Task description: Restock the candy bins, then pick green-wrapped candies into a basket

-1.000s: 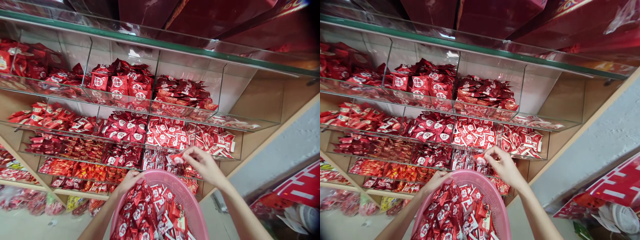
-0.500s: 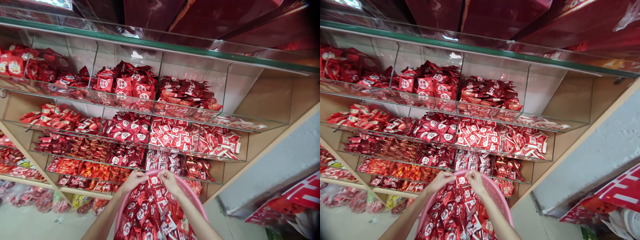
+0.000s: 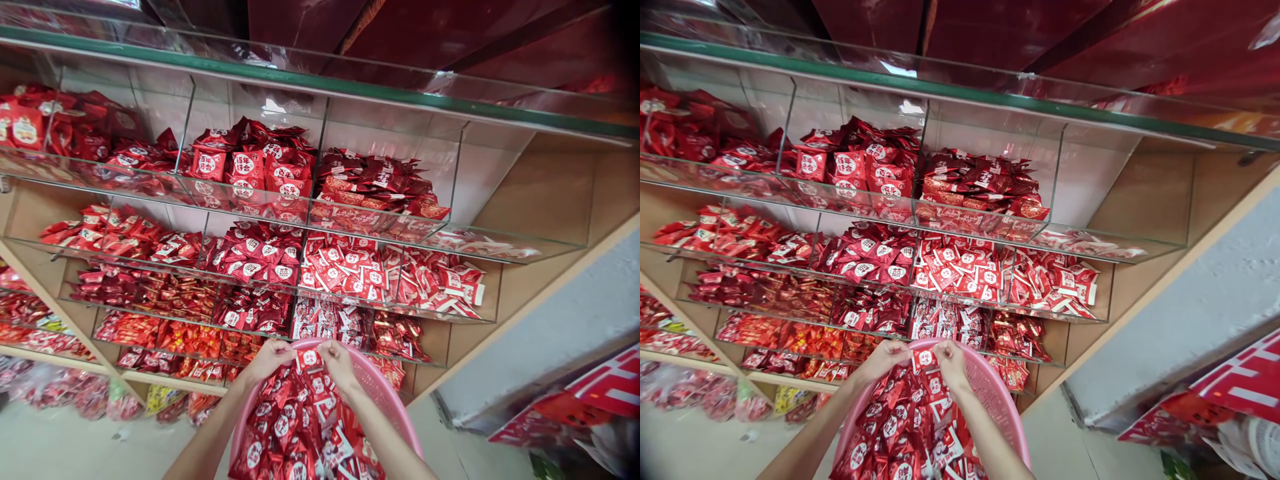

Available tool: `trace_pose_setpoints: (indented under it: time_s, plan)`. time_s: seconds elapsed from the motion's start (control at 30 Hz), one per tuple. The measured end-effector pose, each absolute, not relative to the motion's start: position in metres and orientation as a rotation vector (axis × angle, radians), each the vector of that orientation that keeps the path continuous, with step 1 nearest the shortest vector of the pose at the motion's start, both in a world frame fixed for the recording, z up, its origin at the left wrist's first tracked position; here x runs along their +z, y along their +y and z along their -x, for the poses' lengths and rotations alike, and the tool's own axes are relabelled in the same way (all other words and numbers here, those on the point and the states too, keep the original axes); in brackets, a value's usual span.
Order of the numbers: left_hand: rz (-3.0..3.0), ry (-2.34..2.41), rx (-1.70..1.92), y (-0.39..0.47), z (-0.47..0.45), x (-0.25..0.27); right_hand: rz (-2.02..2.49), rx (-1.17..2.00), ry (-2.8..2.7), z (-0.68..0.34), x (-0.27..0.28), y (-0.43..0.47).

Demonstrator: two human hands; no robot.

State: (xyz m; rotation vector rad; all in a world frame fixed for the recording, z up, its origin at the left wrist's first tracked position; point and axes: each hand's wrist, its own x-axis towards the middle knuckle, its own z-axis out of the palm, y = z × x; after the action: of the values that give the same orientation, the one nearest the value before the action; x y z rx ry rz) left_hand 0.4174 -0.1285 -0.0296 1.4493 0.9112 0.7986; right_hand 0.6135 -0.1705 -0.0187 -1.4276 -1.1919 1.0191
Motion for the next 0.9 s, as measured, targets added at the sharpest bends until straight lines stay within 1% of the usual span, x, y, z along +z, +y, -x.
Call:
trace_pose_setpoints:
  time_s: [0.2, 0.4, 0.53, 0.67, 0.77, 0.9]
  plan:
    - [-1.490, 0.971, 0.778, -0.129, -0.416, -0.030, 1.537, 0.899, -1.207, -0.642, -0.029, -0.172]
    - [-1.493, 0.961, 0.773, -0.125, -0.416, -0.034, 1.660, 0.767, -1.306, -0.642, -0.042, -0.181]
    - [-1.502, 0.964, 0.786, -0.126, -0.416, -0.031, 1.771, 0.624, -1.407, -0.639, -0.034, -0.189]
    - [-1.534, 0.972, 0.783, -0.126, -0.415, -0.031, 1.858, 0.409, -1.621, -0.637, 0.005, -0.196]
    - [-1.536, 0.966, 0.781, -0.125, -0.414, -0.035, 1.687, 0.344, -1.698, -0.634, 0.051, -0.199]
    - [-1.515, 0.965, 0.773, -0.124, -0.414, -0.039, 1.452, 0.131, -1.713, -0.633, 0.113, -0.194]
